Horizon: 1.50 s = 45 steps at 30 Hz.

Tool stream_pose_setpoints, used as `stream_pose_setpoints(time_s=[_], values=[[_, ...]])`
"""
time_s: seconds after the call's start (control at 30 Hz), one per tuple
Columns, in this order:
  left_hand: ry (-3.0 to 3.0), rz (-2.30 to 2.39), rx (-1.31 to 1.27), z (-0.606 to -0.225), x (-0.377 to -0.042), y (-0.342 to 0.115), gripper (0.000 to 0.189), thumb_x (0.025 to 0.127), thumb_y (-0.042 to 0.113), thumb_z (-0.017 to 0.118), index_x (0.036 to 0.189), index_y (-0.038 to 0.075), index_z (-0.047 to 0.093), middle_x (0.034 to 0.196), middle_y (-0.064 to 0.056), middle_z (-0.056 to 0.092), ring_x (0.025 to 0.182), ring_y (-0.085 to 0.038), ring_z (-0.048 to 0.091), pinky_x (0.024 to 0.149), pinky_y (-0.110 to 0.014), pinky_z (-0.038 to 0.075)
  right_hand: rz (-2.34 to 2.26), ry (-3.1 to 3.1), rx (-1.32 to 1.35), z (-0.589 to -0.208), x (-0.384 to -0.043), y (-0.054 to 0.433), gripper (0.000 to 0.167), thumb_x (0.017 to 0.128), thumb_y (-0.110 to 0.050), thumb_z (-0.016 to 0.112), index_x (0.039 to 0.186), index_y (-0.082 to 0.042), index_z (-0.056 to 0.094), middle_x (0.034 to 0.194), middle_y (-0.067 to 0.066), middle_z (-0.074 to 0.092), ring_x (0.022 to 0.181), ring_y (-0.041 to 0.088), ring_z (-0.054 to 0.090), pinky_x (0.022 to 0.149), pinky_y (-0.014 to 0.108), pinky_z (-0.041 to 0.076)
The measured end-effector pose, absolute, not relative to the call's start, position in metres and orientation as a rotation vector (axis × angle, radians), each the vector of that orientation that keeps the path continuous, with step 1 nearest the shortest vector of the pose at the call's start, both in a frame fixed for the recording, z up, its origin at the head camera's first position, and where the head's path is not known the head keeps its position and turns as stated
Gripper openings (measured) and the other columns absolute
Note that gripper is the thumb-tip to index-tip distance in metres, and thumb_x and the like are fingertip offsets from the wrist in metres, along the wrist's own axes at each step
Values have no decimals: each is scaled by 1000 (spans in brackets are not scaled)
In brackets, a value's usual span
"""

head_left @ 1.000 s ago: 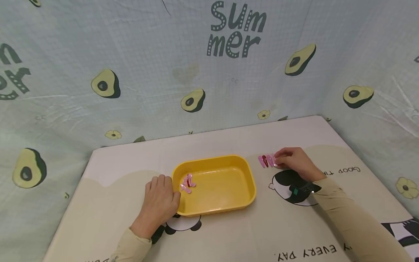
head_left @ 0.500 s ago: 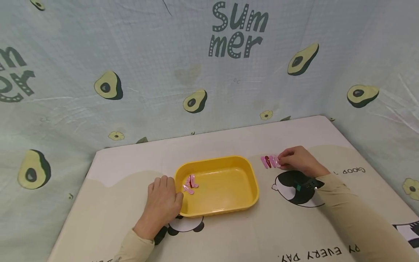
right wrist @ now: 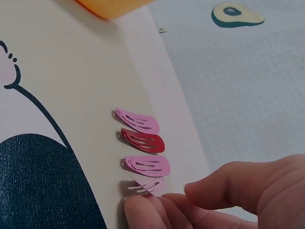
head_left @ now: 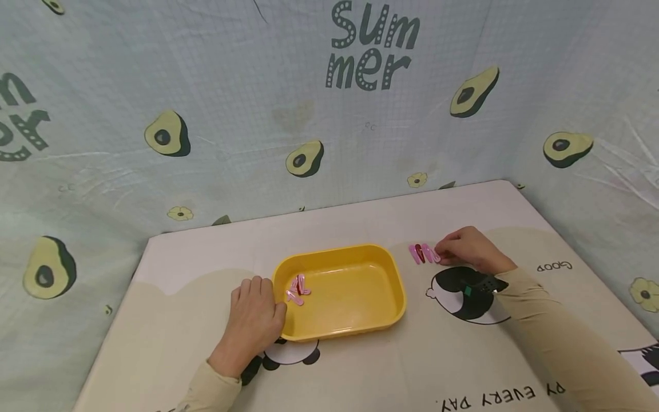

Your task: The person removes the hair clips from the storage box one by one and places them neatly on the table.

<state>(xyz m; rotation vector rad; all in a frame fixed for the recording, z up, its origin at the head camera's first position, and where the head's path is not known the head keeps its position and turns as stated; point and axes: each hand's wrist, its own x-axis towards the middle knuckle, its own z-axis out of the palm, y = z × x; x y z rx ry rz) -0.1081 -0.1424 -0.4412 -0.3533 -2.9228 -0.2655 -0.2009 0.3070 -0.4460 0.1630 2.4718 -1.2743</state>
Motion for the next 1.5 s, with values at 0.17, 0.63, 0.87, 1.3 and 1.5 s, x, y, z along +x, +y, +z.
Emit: stream_pose_setpoints(time_s=[0.17,0.63,0.87,1.3,1.5], values=[[-2931,-276,-341,-441,-107,-143,16,91,17,54,88,1,50,79,-8,40,80,-26,35,77,-38,27,-1288,2436,181,-443,-201,306,39,104,-21,52,119,12,67,92,8,75,77,11,70,73,22,61],[-2924,-287,-336,-442,-104,-146,16,91,17,54,89,1,51,80,-8,40,81,-26,35,79,-40,29,-1222,2517,145,-431,-199,301,41,105,-25,49,121,8,68,100,13,75,83,14,70,79,24,61],[-2914,-282,-350,-443,-104,-147,17,91,18,55,88,1,50,80,-9,40,81,-26,36,79,-41,30,-1209,2595,142,-417,-195,294,43,105,-27,51,128,6,66,113,20,74,92,17,73,92,36,61],[-2944,-317,-338,-442,-103,-146,17,91,17,56,91,2,51,81,-8,40,81,-25,35,81,-41,30,-1375,2641,-61,-401,-188,275,41,104,-32,58,129,0,66,121,21,72,104,28,76,90,26,60],[-2928,-319,-342,-440,-104,-146,17,91,18,54,90,1,51,80,-8,40,81,-26,35,80,-40,30,-1397,2639,-105,-393,-185,261,40,103,-30,61,130,0,65,123,21,72,107,31,74,90,26,60]])
